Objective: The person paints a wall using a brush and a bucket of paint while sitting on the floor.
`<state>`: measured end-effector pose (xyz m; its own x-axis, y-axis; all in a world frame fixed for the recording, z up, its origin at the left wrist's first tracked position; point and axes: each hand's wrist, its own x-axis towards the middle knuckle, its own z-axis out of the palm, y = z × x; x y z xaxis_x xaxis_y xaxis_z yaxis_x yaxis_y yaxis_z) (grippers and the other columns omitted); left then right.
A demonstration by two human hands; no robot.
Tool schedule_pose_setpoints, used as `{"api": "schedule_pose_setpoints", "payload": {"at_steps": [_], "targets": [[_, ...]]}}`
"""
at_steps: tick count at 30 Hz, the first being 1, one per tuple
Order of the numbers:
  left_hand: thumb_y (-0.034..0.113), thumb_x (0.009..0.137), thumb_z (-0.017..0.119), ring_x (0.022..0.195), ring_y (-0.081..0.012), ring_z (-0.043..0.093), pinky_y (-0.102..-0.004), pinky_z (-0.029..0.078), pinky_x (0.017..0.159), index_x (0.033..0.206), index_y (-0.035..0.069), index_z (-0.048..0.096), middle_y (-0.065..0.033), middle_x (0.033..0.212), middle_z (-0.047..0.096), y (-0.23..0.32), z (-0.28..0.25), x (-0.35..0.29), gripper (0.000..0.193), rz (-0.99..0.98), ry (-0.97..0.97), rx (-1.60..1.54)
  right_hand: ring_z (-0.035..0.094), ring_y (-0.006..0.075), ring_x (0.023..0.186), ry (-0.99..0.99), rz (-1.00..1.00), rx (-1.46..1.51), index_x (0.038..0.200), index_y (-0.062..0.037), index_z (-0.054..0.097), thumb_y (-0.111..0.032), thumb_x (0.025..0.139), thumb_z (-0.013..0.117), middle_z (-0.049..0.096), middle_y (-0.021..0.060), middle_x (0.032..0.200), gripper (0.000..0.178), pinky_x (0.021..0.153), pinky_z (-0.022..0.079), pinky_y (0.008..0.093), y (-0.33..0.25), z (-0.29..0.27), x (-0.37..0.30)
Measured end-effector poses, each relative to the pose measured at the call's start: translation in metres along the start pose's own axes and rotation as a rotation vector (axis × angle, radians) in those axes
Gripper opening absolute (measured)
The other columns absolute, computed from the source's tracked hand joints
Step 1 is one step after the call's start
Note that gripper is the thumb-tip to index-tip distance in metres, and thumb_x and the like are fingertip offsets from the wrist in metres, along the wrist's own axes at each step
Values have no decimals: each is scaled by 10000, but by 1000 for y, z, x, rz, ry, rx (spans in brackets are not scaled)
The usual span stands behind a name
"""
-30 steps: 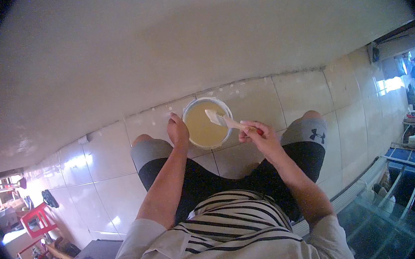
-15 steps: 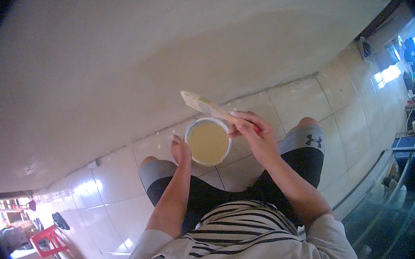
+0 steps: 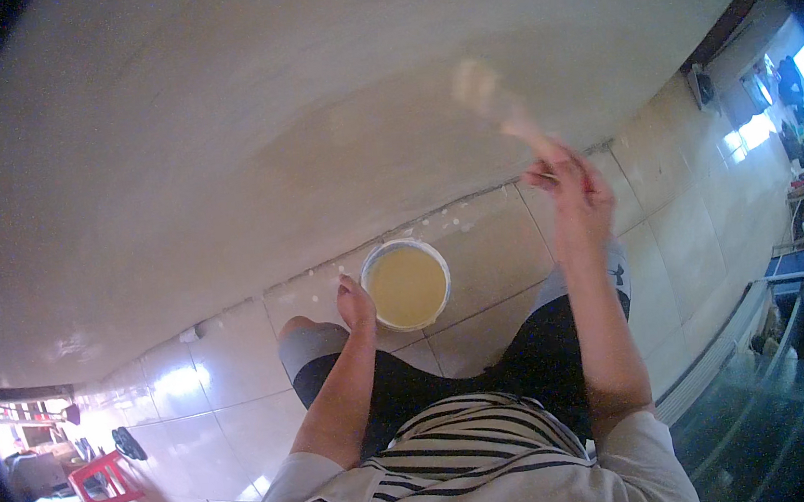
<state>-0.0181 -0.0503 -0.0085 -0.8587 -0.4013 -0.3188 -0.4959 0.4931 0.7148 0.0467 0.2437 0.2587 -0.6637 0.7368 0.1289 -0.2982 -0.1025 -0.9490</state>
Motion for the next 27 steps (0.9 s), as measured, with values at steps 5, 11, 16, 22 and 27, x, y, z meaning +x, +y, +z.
{"api": "schedule_pose_setpoints", "payload": {"at_steps": [5, 11, 16, 22, 27], "targets": [[484, 953, 272, 871, -449, 594, -486, 440, 799, 913, -70, 610, -287, 899, 627, 4, -2, -2, 650, 0, 14, -21, 522, 89, 742, 146, -80, -40, 1236, 8, 554, -202, 955, 532, 612, 58, 945, 351, 636, 447, 249, -9, -20, 4], [486, 951, 245, 919, -468, 586, -512, 449, 823, 976, -36, 625, -286, 945, 630, 3, -3, 2, 646, -4, -48, 67, 489, 123, 784, -92, 0, -335, 1348, -29, 440, -201, 969, 467, 529, 43, 956, 417, 680, 428, 273, 10, 54, -59], [487, 951, 257, 912, -469, 586, -513, 452, 812, 953, -34, 623, -288, 935, 628, 4, -6, -1, 637, 5, -15, 60, 504, 206, 890, -471, -231, -465, 1388, -15, 377, -177, 980, 416, 497, 135, 1063, 441, 792, 430, 318, 7, 107, -113], [481, 951, 263, 911, -471, 585, -511, 450, 817, 948, -32, 620, -282, 937, 631, 26, -17, -14, 625, -60, -91, -2, 513, 202, 873, -683, -197, -366, 1376, -13, 394, -176, 972, 441, 505, 166, 1023, 439, 768, 427, 290, -6, 133, -136], [481, 949, 262, 915, -472, 583, -513, 446, 824, 949, -30, 621, -282, 944, 631, 12, -15, -4, 625, -30, -49, 4, 505, 130, 763, -703, -62, -301, 1271, 1, 509, -159, 938, 478, 545, 82, 960, 371, 658, 406, 246, -9, 133, -115]]}}
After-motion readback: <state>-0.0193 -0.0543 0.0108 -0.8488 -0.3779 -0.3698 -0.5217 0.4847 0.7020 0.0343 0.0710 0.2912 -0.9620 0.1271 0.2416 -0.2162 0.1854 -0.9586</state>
